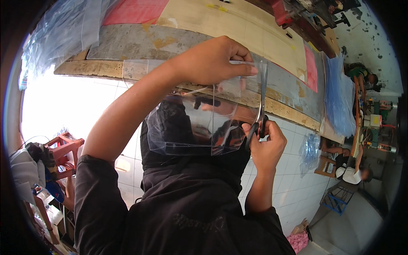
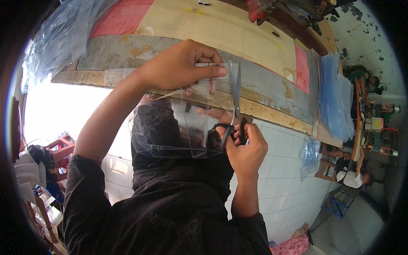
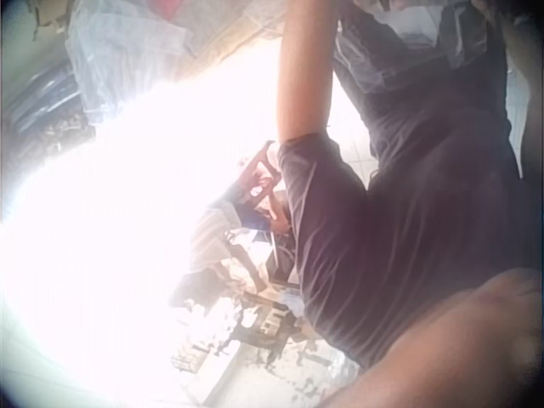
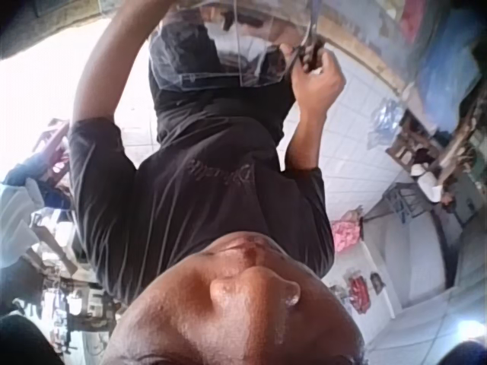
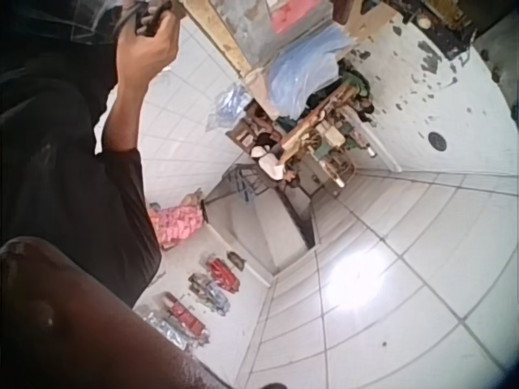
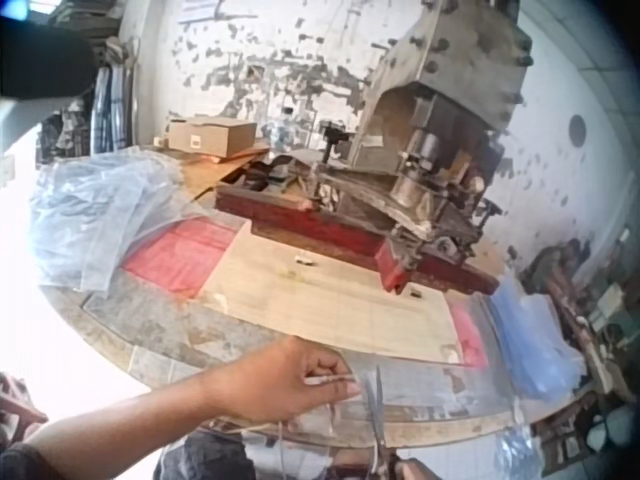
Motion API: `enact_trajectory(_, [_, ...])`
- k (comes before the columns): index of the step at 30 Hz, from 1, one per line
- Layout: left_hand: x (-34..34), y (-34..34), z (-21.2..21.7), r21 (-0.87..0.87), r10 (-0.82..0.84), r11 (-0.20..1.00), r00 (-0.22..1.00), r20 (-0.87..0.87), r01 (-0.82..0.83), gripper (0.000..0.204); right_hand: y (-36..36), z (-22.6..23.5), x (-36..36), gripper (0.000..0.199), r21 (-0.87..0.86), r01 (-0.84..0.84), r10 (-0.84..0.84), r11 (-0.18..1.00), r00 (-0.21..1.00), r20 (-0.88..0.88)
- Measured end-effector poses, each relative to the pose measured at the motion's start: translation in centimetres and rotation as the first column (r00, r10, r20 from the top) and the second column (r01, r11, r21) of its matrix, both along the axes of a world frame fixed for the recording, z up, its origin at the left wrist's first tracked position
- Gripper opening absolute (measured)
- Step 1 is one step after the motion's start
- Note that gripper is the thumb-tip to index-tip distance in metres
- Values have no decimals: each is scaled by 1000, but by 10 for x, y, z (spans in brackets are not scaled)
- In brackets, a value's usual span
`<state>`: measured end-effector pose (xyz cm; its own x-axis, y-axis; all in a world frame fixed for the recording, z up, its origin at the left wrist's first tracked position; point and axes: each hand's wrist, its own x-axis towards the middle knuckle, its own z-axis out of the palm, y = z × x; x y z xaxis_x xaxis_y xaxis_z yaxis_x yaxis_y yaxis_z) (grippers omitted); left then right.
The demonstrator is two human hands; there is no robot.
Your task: The person cuts and trims transparent plastic sheets using scissors, folds and handles the plastic by hand, and spreads it flat across the workbench.
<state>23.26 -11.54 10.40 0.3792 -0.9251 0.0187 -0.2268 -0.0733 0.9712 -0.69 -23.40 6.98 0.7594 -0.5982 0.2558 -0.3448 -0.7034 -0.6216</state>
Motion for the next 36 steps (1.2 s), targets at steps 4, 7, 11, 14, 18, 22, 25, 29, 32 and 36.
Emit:
enact_trajectory(4, [1, -1, -1, -23, -5, 1000, 1000, -4, 5, 30, -2, -3, 0, 35, 27, -7, 6, 1000, 1000, 23])
enact_trajectory(7, [0, 1, 2, -8, -2, 1000, 1000, -17, 2, 30, -5, -9, -3, 33, 46, -16, 14, 999, 999, 44])
enact_trajectory(11, [-1, 1, 2, -19, 1, 1000, 999, -42, -2, 30, -10, -15, -7, 28, 35, -48, 46, 998, 997, 65])
enact_trajectory(14, [-1, 1, -2, -35, 7, 999, 999, -38, -8, 29, -10, -14, -6, 27, 63, -43, 40, 997, 997, 60])
enact_trajectory(18, [0, -2, 2, -22, -2, 1000, 1000, -8, 2, 28, -14, -15, -9, 26, 73, -38, 33, 997, 997, 74])
enact_trajectory(22, [-1, 0, 1, -38, 13, 999, 1000, -10, -14, 28, -16, -16, -8, 19, 6, -67, 67, 998, 997, 45])
enact_trajectory(25, [0, 0, 0, -36, 19, 999, 1000, -11, -19, 29, -16, -16, -10, 15, 75, -60, 57, 995, 997, 45])
enact_trajectory(29, [-1, 0, 2, -12, 13, 1000, 999, -33, -13, 29, -20, -16, -12, 13, 17, -76, 76, 997, 997, 6])
enact_trajectory(32, [-1, 0, -1, -21, 9, 1000, 1000, -21, -10, 29, -15, -15, -8, 21, 167, -52, 38, 985, 995, 89])
enact_trajectory(36, [0, 0, -1, -28, 1, 1000, 1000, -15, -1, 29, -12, -2, -8, 19, 517, 58, -76, 854, 997, 14])
